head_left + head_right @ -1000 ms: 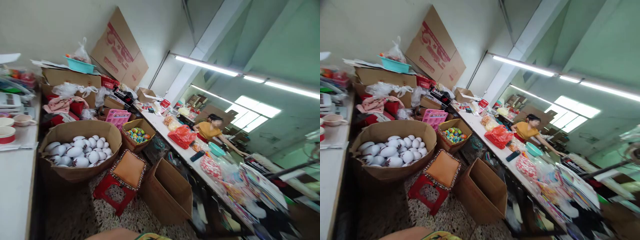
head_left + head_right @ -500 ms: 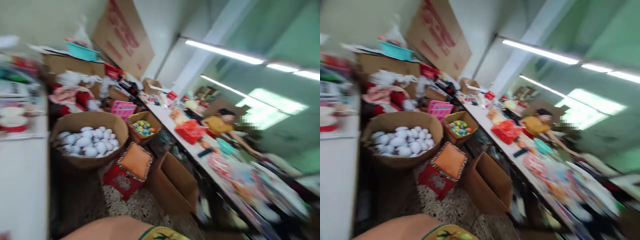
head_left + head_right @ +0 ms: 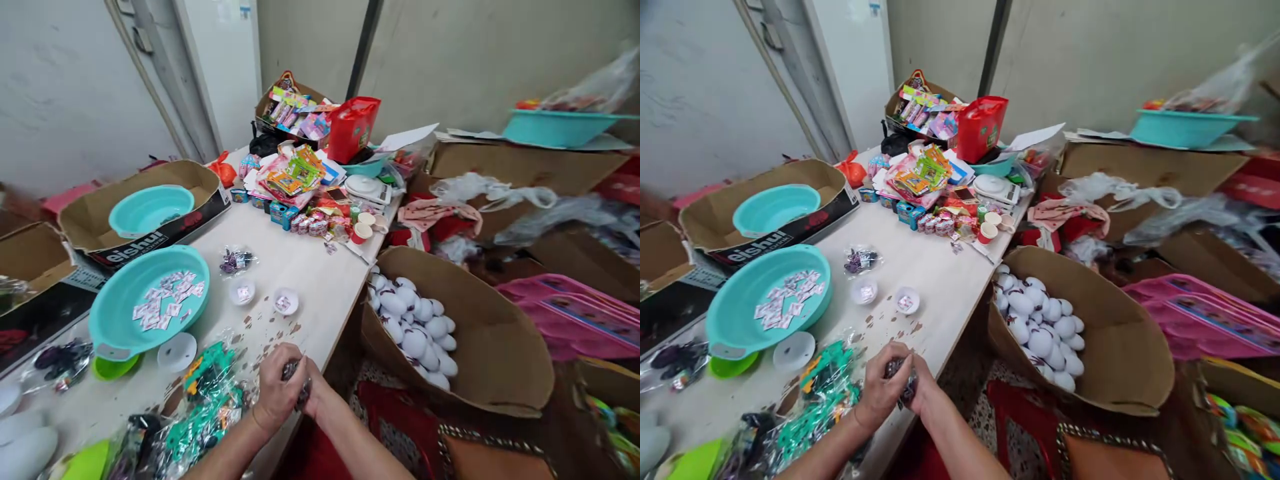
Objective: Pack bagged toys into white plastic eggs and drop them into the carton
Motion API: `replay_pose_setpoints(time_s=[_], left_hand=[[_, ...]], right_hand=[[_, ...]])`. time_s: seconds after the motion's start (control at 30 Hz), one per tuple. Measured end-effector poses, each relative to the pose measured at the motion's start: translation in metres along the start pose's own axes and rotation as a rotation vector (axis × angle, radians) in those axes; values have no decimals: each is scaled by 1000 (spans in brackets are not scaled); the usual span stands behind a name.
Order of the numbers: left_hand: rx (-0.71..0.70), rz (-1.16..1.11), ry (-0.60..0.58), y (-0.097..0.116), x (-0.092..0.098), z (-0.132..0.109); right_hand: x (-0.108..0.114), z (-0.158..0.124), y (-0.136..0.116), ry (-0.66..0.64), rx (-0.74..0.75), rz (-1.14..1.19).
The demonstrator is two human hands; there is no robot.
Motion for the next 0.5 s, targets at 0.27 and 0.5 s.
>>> replay_pose_setpoints(time_s=[0.27,0.5], left_hand=[[280,75,330,-74,42,81],[325,408,-81,-129,63,88]], right_hand=[[37,38,-68,380,261,-356],[108,81,-111,472,326,-556]])
Point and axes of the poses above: each hand's wrist, its own z-axis towards the middle knuckle, its own x-axis out of the back of the hand, y = z × x, the point moved 6 cm from there along z, towards the middle knuckle, and after that the axes turned 3 degrees about -y, right-handed, at the moved point
